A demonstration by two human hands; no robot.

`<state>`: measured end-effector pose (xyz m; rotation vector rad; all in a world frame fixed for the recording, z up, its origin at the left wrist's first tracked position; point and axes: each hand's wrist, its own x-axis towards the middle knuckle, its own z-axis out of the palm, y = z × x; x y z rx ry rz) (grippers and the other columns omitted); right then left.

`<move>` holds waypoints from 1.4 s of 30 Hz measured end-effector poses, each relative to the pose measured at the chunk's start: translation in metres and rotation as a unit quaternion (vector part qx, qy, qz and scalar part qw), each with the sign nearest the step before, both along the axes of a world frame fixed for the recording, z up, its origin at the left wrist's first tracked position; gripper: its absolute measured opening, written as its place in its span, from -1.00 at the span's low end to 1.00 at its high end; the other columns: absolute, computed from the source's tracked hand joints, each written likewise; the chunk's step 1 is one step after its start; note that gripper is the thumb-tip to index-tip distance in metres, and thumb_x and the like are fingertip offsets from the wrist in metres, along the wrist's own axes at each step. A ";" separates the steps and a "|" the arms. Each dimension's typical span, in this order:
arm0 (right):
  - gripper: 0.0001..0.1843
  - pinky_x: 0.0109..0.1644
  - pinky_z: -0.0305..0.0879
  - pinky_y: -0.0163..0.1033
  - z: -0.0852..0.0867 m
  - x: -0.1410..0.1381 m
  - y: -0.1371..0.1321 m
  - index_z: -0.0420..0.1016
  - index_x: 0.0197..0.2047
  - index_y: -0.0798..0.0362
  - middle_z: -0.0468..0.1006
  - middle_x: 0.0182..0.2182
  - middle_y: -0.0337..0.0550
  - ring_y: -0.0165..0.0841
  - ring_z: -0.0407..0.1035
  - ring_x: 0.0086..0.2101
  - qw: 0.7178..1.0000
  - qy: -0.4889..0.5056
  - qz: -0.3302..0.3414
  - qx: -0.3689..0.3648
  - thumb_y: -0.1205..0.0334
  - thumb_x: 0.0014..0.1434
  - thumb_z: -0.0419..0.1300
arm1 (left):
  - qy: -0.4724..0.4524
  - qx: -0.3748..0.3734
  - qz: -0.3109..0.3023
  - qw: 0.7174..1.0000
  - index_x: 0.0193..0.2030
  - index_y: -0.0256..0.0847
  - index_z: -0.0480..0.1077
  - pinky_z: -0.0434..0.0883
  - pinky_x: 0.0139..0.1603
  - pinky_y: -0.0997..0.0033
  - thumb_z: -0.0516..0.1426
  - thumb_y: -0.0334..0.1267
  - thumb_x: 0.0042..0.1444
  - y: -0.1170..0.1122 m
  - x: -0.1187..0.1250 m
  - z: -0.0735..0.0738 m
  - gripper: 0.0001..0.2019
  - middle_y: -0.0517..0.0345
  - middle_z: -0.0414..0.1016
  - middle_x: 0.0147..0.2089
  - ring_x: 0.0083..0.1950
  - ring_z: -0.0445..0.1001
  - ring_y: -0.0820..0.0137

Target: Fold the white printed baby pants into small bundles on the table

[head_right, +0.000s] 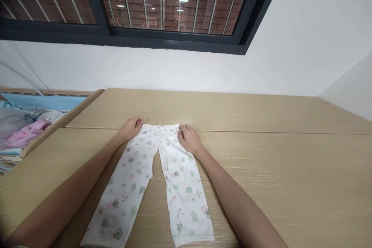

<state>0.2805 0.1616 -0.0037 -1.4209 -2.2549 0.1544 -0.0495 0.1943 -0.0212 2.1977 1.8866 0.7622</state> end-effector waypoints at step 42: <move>-0.71 0.09 0.31 -0.12 0.005 -0.001 0.000 0.46 0.04 0.08 0.56 -0.07 0.01 -0.18 0.46 -0.07 1.000 -0.003 -0.009 -0.013 0.20 0.36 0.03 | -0.002 0.015 -0.002 1.000 -0.11 -0.15 0.44 0.35 0.05 0.18 0.03 -0.25 0.27 0.000 0.002 0.001 -0.82 0.03 0.58 -0.10 -0.05 0.48 0.19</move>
